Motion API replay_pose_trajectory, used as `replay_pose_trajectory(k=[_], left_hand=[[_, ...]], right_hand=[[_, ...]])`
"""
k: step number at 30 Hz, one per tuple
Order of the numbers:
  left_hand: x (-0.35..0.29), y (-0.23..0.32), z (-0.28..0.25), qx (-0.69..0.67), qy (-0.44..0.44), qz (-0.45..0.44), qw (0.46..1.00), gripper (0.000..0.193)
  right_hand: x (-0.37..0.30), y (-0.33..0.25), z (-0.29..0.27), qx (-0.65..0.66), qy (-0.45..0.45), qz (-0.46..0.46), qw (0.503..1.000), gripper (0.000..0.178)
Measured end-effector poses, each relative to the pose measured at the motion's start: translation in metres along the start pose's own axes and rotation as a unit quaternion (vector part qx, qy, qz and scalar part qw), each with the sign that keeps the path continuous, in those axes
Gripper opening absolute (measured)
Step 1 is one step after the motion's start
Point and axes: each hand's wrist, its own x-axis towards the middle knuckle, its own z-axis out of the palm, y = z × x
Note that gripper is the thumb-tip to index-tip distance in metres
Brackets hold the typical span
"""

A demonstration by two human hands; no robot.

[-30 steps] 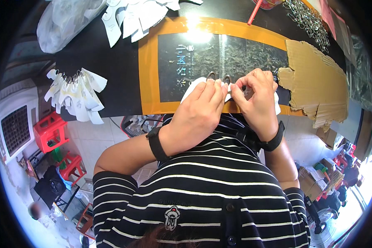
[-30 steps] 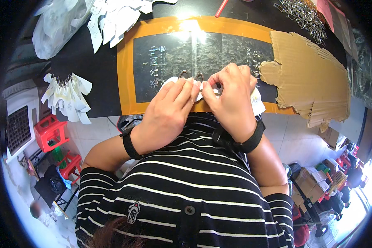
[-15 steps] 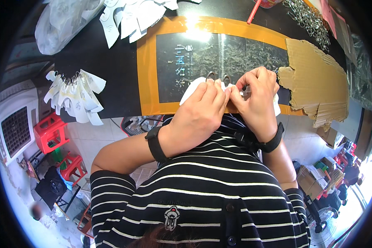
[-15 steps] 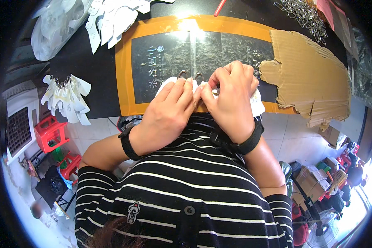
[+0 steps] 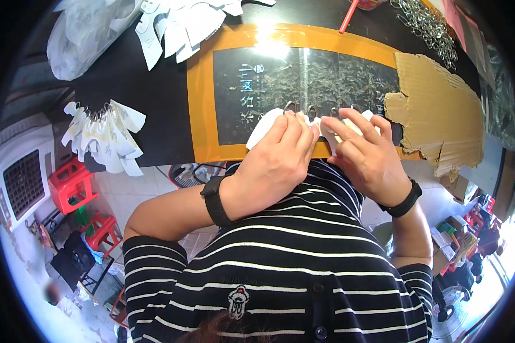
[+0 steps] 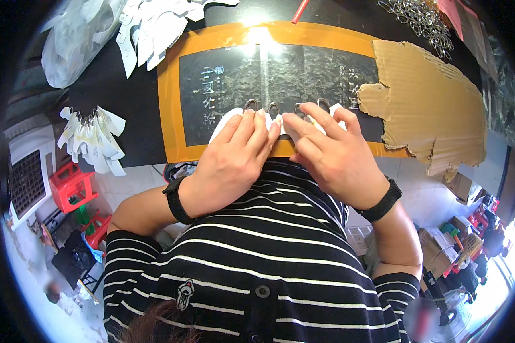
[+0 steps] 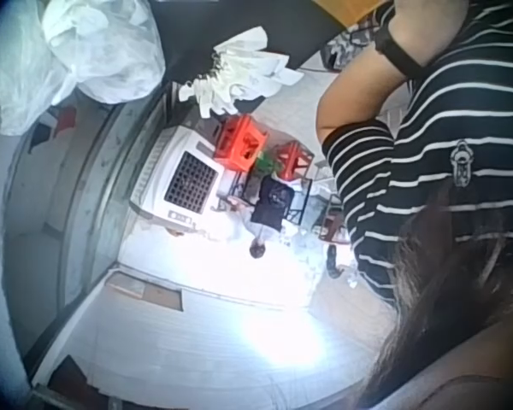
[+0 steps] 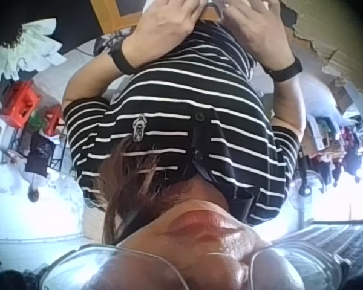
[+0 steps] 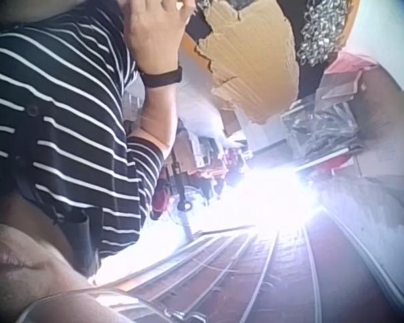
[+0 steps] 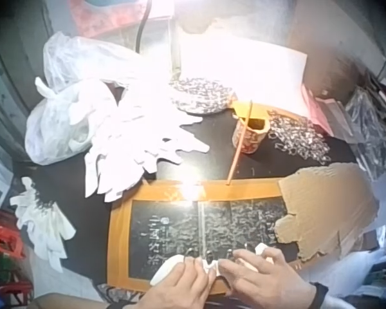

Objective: Assembling metal rings or eyelets onto white shoe upper components by hand.

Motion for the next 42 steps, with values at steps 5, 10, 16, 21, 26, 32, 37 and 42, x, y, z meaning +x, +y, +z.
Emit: replay_pose_trajectory(k=[5, 10, 16, 21, 26, 32, 37, 42], left_hand=[[0.0, 0.001, 0.0, 0.003, 0.002, -0.001, 1.0, 0.05], [-0.001, 0.0, 0.0, 0.009, 0.007, 0.003, 1.0, 0.049], [-0.005, -0.005, -0.002, -0.029, 0.011, 0.006, 1.0, 0.041], [-0.004, -0.004, -0.003, 0.033, 0.001, 0.04, 0.999, 0.035], [-0.003, -0.004, -0.006, 0.067, -0.009, 0.06, 0.996, 0.035], [-0.004, -0.01, 0.0, -0.024, 0.021, 0.016, 0.999, 0.034], [-0.006, -0.009, 0.0, -0.139, 0.07, -0.037, 0.987, 0.034], [-0.004, -0.009, 0.001, -0.196, 0.124, -0.069, 0.97, 0.039]], right_hand=[[-0.003, 0.001, -0.002, -0.062, -0.041, -0.041, 0.996, 0.015], [0.001, 0.0, -0.01, -0.158, -0.099, -0.091, 0.978, 0.025], [0.01, -0.003, -0.016, -0.26, -0.154, -0.176, 0.937, 0.038], [0.012, -0.005, -0.016, -0.263, -0.178, -0.199, 0.927, 0.038], [0.011, -0.006, -0.012, -0.215, -0.172, -0.186, 0.943, 0.034], [0.021, 0.032, -0.021, 0.103, -0.031, -0.025, 0.994, 0.017], [0.006, 0.032, 0.0, 0.366, 0.197, 0.186, 0.89, 0.014], [0.027, 0.01, 0.025, 0.24, 0.17, 0.128, 0.947, 0.019]])
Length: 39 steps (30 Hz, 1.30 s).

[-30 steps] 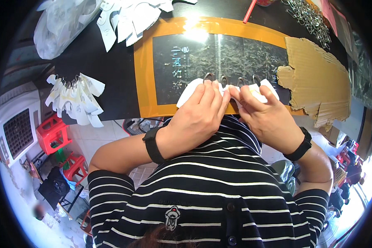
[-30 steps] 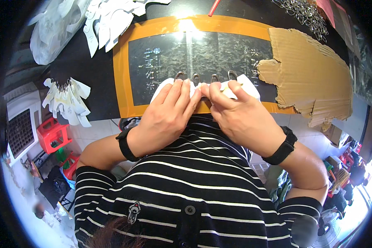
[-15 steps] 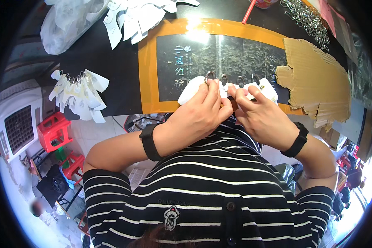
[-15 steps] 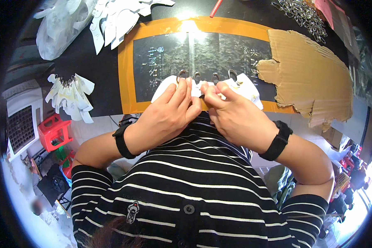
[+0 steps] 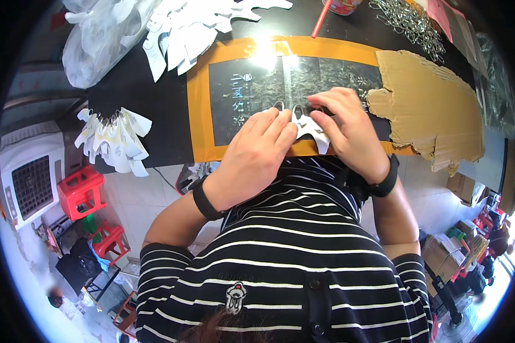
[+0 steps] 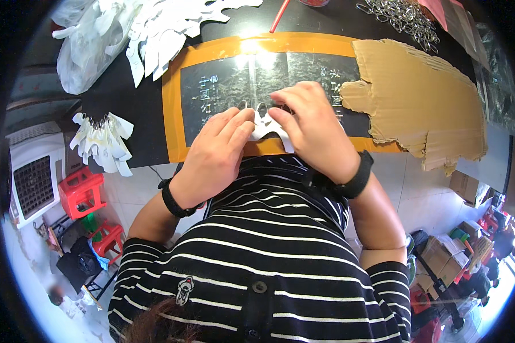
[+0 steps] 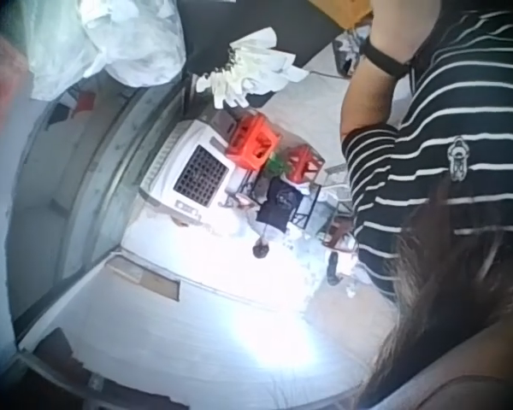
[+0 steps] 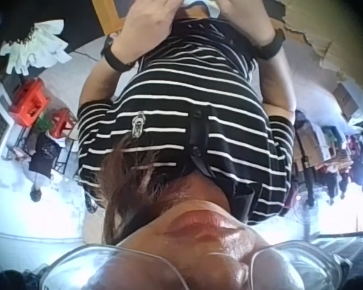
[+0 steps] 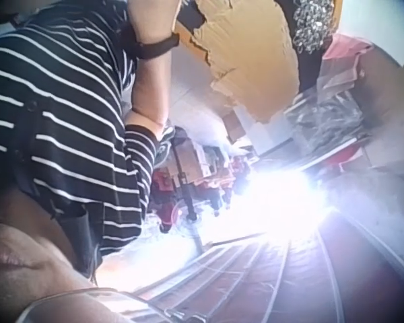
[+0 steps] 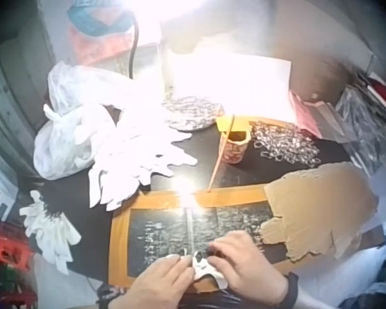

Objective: Assembling metal rings or eyelets onto white shoe upper components by hand.

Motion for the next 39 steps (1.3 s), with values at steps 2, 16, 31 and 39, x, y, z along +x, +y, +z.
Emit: replay_pose_trajectory(k=[2, 16, 31, 39], left_hand=[[0.002, 0.001, -0.003, -0.005, 0.029, 0.013, 0.999, 0.025], [-0.009, -0.01, -0.004, -0.374, 0.096, -0.07, 0.92, 0.031], [0.018, -0.008, -0.025, -0.626, 0.022, -0.326, 0.708, 0.027], [0.014, -0.003, -0.009, -0.553, 0.045, -0.316, 0.77, 0.023]], right_hand=[[0.003, 0.001, 0.003, 0.01, -0.003, 0.002, 1.0, 0.02], [0.006, -0.009, -0.003, 0.353, -0.026, 0.143, 0.924, 0.047], [0.001, -0.005, -0.021, 0.168, 0.028, 0.051, 0.984, 0.029], [0.007, 0.008, -0.006, 0.046, 0.018, -0.02, 0.999, 0.023]])
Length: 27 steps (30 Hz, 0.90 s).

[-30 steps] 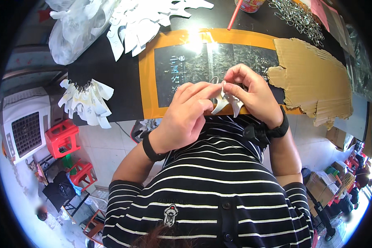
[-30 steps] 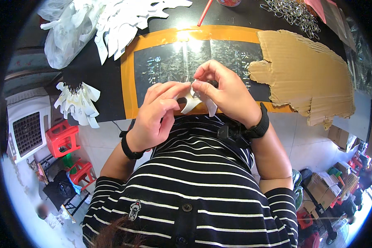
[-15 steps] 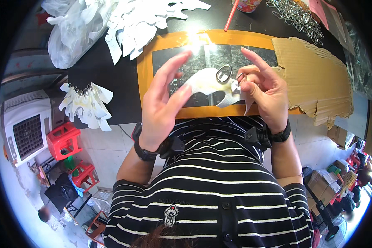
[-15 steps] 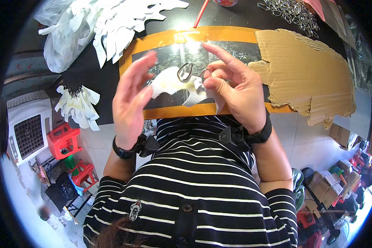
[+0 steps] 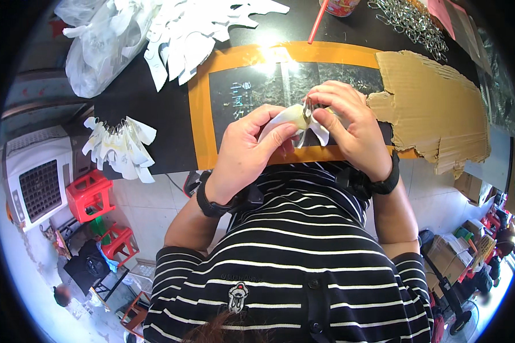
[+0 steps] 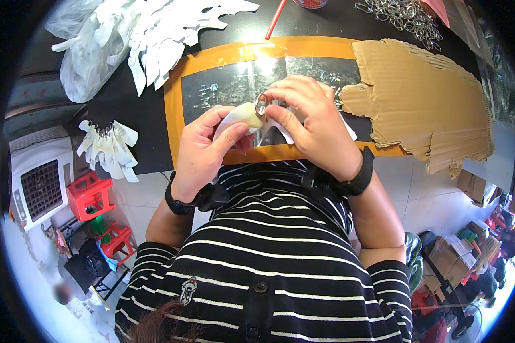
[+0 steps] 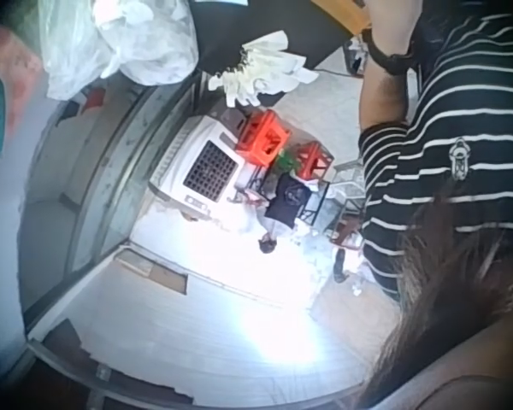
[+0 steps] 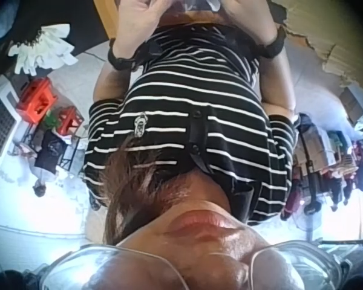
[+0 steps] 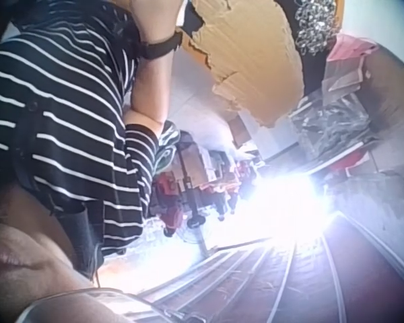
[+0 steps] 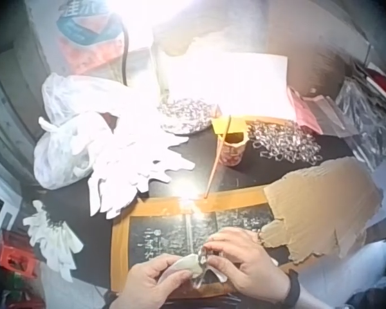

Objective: Assembling metal rings or eyelets onto white shoe upper components by hand.

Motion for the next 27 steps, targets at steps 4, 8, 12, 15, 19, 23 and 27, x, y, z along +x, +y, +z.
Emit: replay_pose_trajectory(k=[4, 8, 12, 15, 19, 23, 27], left_hand=[[0.002, -0.003, -0.007, -0.143, -0.013, -0.051, 0.988, 0.027], [0.002, -0.017, -0.003, -0.303, -0.043, 0.019, 0.952, 0.032], [0.003, -0.018, 0.003, -0.241, 0.03, -0.039, 0.969, 0.031], [0.006, -0.02, 0.007, -0.23, 0.029, -0.045, 0.972, 0.028], [0.013, -0.017, 0.022, -0.222, 0.026, -0.031, 0.974, 0.026], [0.017, -0.021, 0.026, -0.172, 0.037, -0.03, 0.984, 0.022], [0.017, -0.019, 0.03, -0.101, 0.067, -0.001, 0.993, 0.02]], right_hand=[[0.01, 0.002, -0.004, 0.111, -0.025, 0.057, 0.992, 0.011], [0.014, 0.003, 0.004, 0.121, 0.054, 0.02, 0.991, 0.018], [0.012, 0.0, 0.005, 0.097, 0.057, 0.035, 0.993, 0.018], [0.01, -0.003, 0.004, 0.014, 0.067, 0.022, 0.997, 0.018], [0.011, -0.005, 0.001, 0.001, 0.071, 0.036, 0.997, 0.018], [0.011, -0.006, -0.003, -0.023, 0.059, 0.026, 0.998, 0.017], [0.012, -0.006, -0.007, -0.017, 0.05, 0.02, 0.998, 0.017]])
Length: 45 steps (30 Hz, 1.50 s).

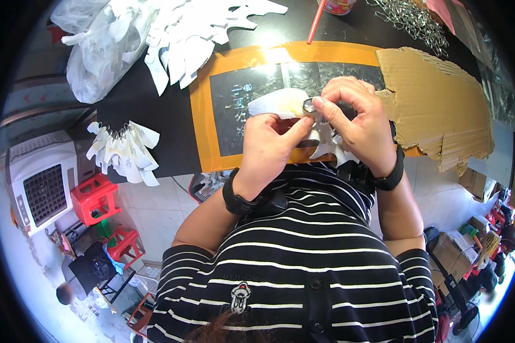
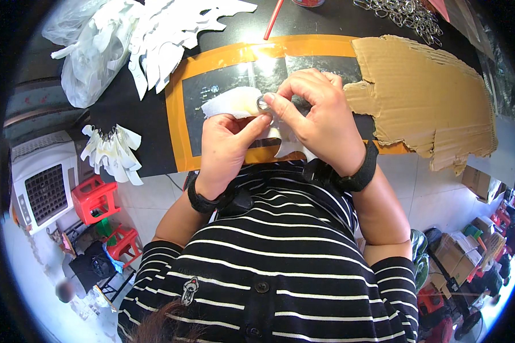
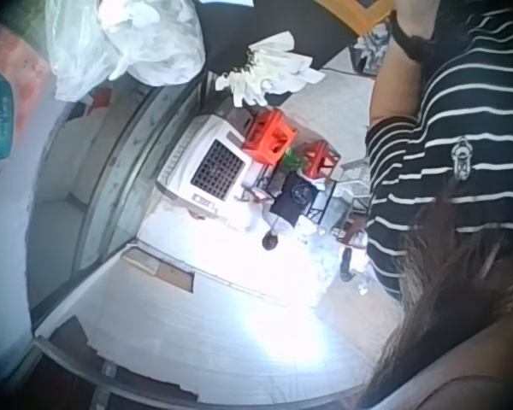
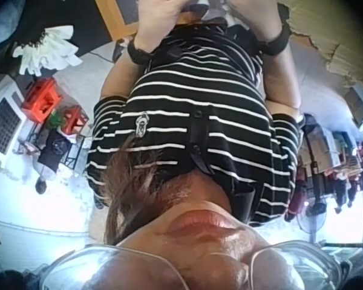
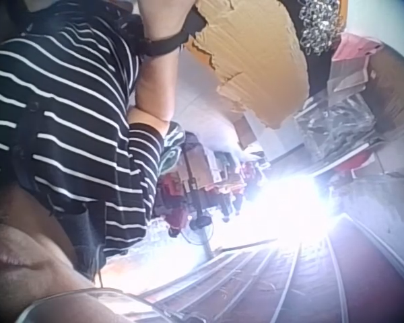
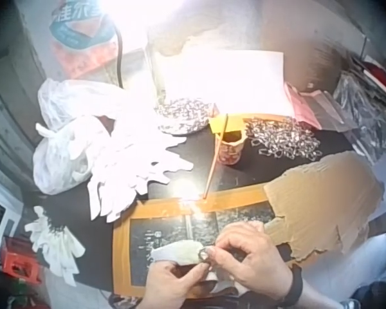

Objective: Assembling metal rings or eyelets onto white shoe upper components by hand.

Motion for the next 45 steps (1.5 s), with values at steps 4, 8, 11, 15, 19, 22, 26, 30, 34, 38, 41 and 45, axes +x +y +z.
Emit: replay_pose_trajectory(k=[4, 8, 11, 15, 19, 22, 26, 30, 34, 38, 41, 45], left_hand=[[-0.001, 0.002, 0.001, 0.022, 0.011, -0.035, 0.999, 0.02], [-0.002, 0.003, -0.005, -0.023, -0.022, -0.056, 0.998, 0.018], [-0.003, 0.004, -0.005, -0.038, -0.04, -0.062, 0.997, 0.019], [-0.005, 0.014, 0.0, -0.091, -0.048, -0.106, 0.989, 0.022], [-0.005, 0.012, 0.0, -0.076, -0.056, -0.079, 0.992, 0.024], [-0.007, 0.008, 0.002, -0.093, -0.047, -0.043, 0.994, 0.025], [-0.011, 0.003, 0.001, -0.067, -0.067, -0.007, 0.995, 0.026], [-0.011, 0.0, -0.003, -0.005, -0.086, 0.016, 0.996, 0.027], [-0.012, 0.0, -0.005, 0.011, -0.063, 0.053, 0.997, 0.028], [-0.009, 0.014, -0.004, -0.093, -0.041, -0.079, 0.992, 0.028], [-0.007, 0.009, -0.003, -0.08, -0.019, -0.014, 0.997, 0.028], [-0.007, 0.004, -0.006, -0.075, -0.023, -0.022, 0.997, 0.026]], right_hand=[[0.002, 0.001, 0.0, 0.026, -0.001, -0.006, 1.0, 0.018], [0.002, 0.003, -0.004, 0.036, -0.02, 0.007, 0.999, 0.019], [0.002, 0.005, -0.006, 0.033, -0.038, 0.011, 0.999, 0.019], [0.004, 0.006, -0.008, 0.06, -0.051, 0.012, 0.997, 0.019], [0.005, 0.007, -0.008, 0.099, -0.058, 0.024, 0.993, 0.02], [0.003, 0.008, -0.006, 0.163, -0.069, 0.065, 0.982, 0.022], [-0.002, 0.013, -0.004, 0.244, -0.096, 0.13, 0.956, 0.024], [-0.003, 0.012, -0.004, 0.296, -0.103, 0.149, 0.938, 0.022], [-0.004, 0.004, -0.01, 0.252, -0.08, 0.136, 0.955, 0.021], [-0.006, 0.005, -0.01, 0.211, -0.08, 0.121, 0.967, 0.023], [-0.007, 0.006, -0.006, 0.244, -0.08, 0.16, 0.953, 0.025], [-0.007, 0.001, -0.011, 0.245, -0.127, 0.179, 0.944, 0.026]])
